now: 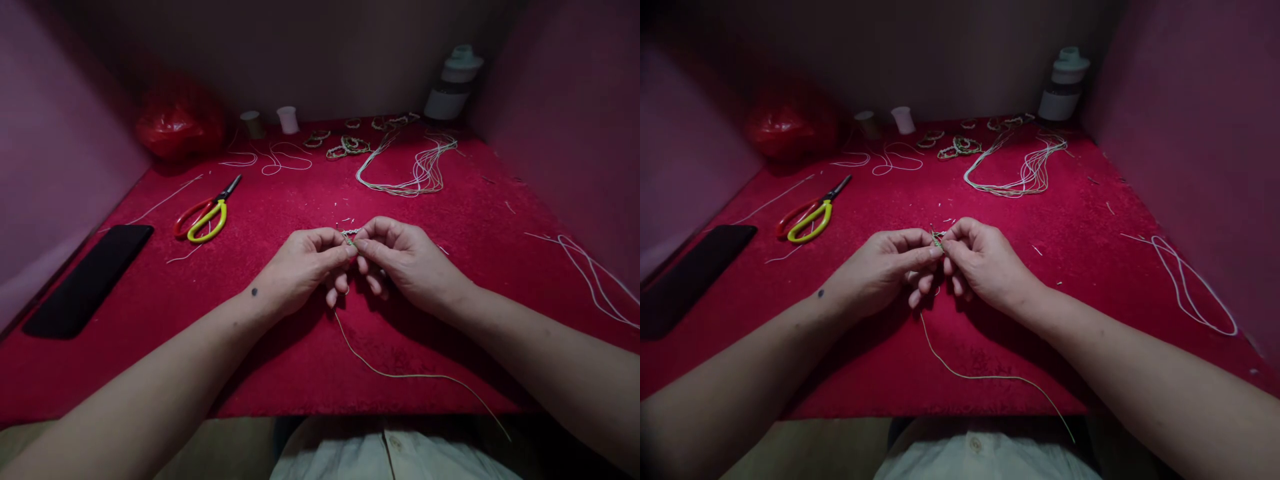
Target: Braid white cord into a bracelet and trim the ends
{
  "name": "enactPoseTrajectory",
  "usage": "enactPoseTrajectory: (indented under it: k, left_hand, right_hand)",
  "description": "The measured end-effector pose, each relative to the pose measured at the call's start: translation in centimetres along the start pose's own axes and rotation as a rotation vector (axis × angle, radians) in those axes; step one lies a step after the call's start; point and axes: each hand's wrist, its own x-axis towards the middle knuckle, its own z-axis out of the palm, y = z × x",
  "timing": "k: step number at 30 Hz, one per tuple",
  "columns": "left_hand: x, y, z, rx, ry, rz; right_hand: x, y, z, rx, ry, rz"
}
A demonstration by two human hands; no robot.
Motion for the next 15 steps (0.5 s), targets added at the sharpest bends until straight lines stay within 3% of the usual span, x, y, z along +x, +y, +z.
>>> enactPoseTrajectory:
  k: [7, 15]
  left_hand:
    - [-0.13, 0.17, 0.12, 0.065, 0.078, 0.02]
    - [-0.38, 0.45, 0.26, 0.073, 0.106, 0.05]
  right_hand:
    - [-0.13, -0.14, 0.17, -0.044, 0.008, -0.045]
    - [-0.23, -0.51, 0.28, 0.064, 0.035, 0.058]
